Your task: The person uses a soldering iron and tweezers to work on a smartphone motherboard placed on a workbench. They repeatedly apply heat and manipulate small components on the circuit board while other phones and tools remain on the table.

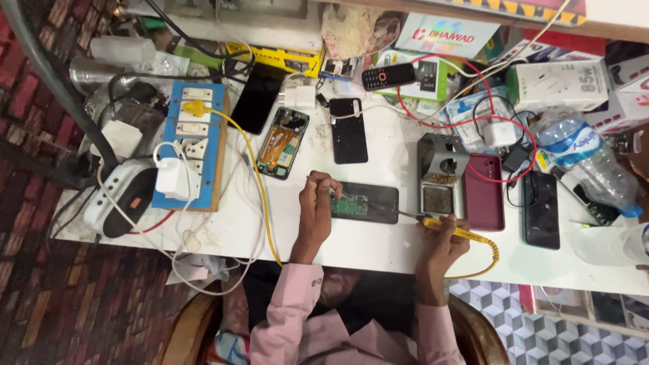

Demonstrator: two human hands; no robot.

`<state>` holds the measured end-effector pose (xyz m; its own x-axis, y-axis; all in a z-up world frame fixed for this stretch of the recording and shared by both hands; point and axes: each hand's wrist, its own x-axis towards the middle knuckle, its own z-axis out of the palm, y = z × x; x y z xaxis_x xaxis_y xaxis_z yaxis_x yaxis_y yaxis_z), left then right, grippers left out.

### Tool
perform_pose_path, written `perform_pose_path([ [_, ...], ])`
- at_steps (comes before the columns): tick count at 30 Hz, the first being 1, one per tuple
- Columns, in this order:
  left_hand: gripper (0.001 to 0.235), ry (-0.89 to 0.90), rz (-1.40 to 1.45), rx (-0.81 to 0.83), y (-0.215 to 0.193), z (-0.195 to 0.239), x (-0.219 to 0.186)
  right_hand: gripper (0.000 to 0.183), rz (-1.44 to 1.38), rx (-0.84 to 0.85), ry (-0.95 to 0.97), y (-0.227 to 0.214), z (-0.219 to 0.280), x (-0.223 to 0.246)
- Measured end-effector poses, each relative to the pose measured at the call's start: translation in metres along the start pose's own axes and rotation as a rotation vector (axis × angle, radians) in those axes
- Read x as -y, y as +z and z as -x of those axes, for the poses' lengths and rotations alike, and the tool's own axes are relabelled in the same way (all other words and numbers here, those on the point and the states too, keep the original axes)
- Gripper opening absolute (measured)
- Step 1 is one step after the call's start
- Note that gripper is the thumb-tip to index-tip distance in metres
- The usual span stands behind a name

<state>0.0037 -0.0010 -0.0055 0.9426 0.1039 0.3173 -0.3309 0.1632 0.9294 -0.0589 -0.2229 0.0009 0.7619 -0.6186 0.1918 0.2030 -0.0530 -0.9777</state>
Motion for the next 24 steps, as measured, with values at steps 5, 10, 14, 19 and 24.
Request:
perform_pose_path([
  [5,0.028,-0.028,0.007,-0.008,0.0,-0.001,-0.004,0.026,-0.004,-0.003,-0.007,0.002,0.0,0.002],
  [10,0.028,-0.083,-0.059,-0.023,0.001,-0.003,-0.008,0.027,-0.051,0.004,-0.03,0.0,-0.001,-0.001],
  [14,0.028,-0.015,-0.016,-0.012,0.0,-0.002,-0.005,0.031,-0.087,0.011,-0.058,-0.004,-0.001,-0.011],
  [19,0.028,0.035,0.019,-0.009,0.001,-0.01,-0.005,0.027,-0.146,-0.099,0.022,-0.001,-0.011,-0.015],
  [24,0.026,-0.05,-0.031,-0.021,0.0,-0.002,-0.004,0.026,-0.084,-0.048,0.042,-0.004,-0.003,-0.011],
])
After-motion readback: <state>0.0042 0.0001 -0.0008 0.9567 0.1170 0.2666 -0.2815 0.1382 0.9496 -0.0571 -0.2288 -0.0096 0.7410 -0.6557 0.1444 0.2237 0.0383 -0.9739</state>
